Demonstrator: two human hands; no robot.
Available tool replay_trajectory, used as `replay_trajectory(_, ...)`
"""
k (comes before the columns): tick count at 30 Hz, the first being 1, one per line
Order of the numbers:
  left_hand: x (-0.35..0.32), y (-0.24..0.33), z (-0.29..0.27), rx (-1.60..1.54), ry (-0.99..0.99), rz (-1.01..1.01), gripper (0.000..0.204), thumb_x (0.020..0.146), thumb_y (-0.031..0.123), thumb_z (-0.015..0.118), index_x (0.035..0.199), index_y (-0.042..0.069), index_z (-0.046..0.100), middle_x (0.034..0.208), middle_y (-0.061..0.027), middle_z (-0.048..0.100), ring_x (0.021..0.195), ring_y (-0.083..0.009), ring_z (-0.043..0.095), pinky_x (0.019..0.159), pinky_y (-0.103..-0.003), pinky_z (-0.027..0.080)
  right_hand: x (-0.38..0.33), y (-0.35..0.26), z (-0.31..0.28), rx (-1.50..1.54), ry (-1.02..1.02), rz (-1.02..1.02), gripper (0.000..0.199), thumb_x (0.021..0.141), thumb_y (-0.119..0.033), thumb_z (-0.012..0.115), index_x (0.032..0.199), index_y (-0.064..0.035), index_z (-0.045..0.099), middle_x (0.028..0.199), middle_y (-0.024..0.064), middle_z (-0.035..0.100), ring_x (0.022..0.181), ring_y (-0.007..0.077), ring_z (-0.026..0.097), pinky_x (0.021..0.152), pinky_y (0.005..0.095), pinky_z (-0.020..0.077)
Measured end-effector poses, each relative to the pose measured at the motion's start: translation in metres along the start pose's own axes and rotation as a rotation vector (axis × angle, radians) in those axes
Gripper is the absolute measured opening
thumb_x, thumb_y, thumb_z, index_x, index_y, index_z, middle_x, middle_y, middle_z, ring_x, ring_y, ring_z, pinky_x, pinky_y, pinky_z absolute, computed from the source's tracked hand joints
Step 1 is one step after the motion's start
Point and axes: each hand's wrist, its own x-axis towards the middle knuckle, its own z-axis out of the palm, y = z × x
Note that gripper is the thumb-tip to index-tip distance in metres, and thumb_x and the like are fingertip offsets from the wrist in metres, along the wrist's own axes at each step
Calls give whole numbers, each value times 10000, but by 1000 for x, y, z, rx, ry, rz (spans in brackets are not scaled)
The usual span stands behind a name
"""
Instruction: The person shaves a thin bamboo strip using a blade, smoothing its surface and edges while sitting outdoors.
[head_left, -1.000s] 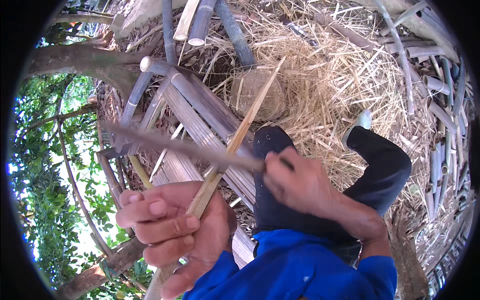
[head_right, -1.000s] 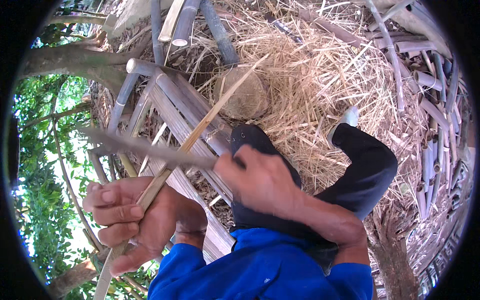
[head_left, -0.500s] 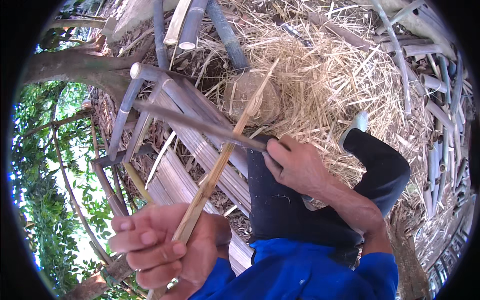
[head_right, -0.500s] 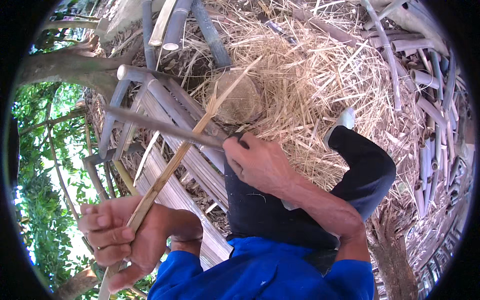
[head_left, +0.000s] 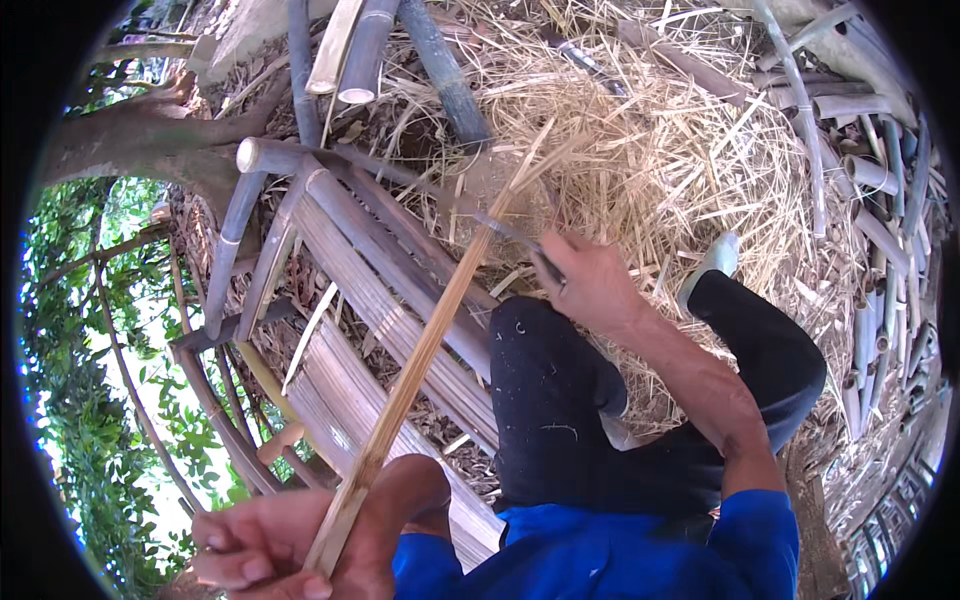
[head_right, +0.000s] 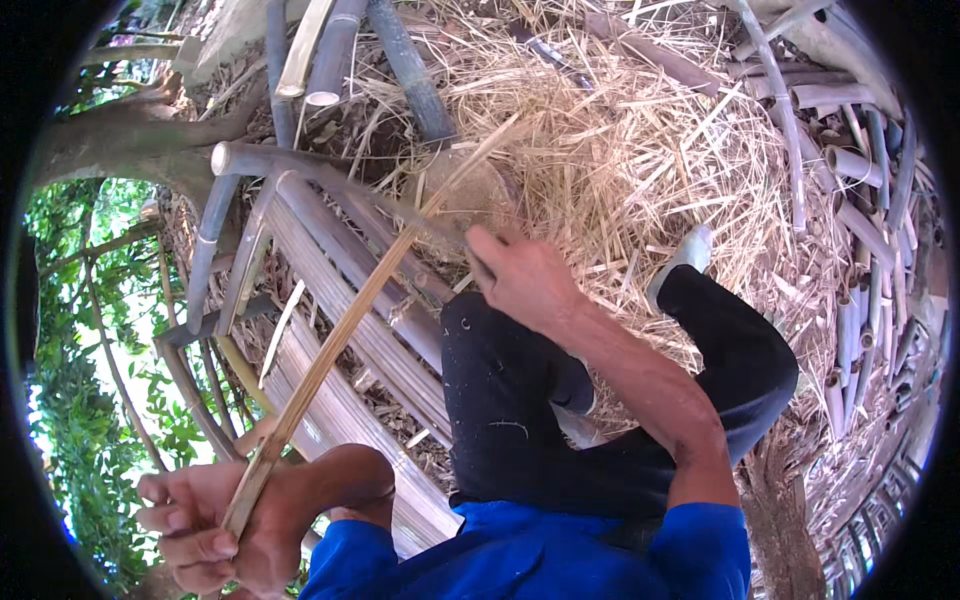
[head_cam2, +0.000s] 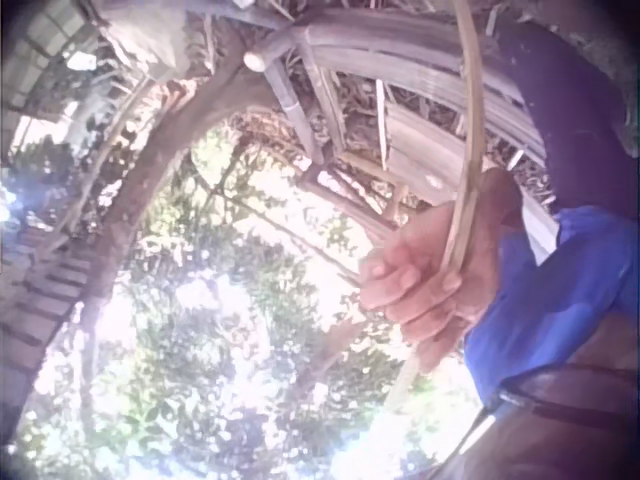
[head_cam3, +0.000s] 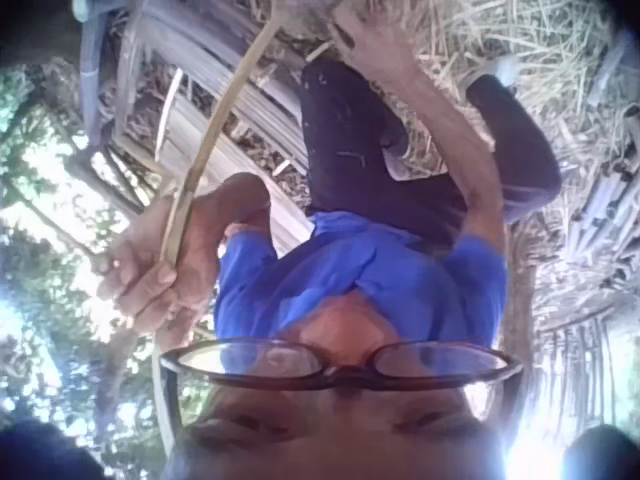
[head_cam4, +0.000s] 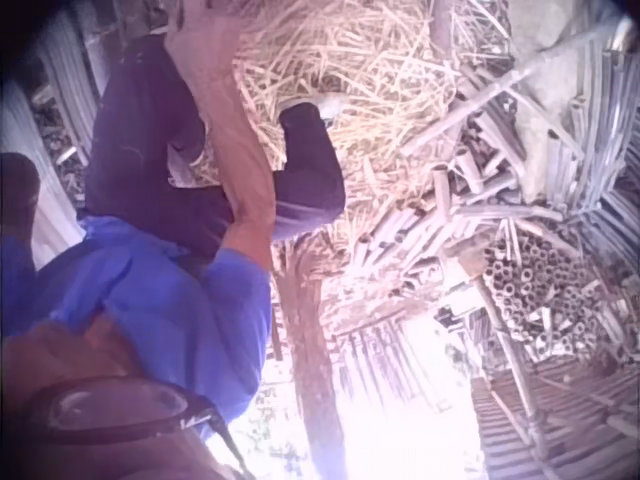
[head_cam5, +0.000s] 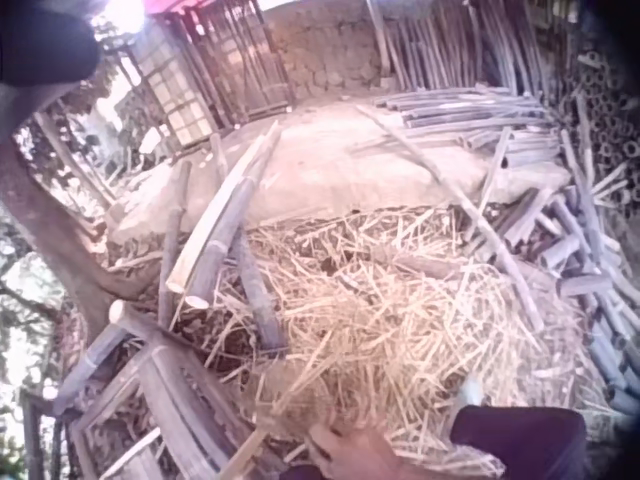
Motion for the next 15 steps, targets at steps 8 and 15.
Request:
replay_trajectory(8, 13, -19, -5, -296, 44, 51, 311, 960, 329, 455, 675, 206, 461, 553, 73, 383, 755, -161, 469, 828, -371, 381, 37, 37, 20, -4, 1, -32, 144, 951, -113, 618, 998, -53, 496, 712, 191, 616, 601, 367, 644, 527, 462, 525)
replay_trajectory(15, 18, -26, -13, -1060, -104, -303, 202, 868, 270, 594, 720, 191, 481, 622, 84, 416, 776, -145, 481, 851, -367, 386, 47, 70, 35, -16, -90, 84, 160, 971, -179, 598, 1064, -103, 492, 665, 163, 612, 522, 341, 628, 462, 484, 520)
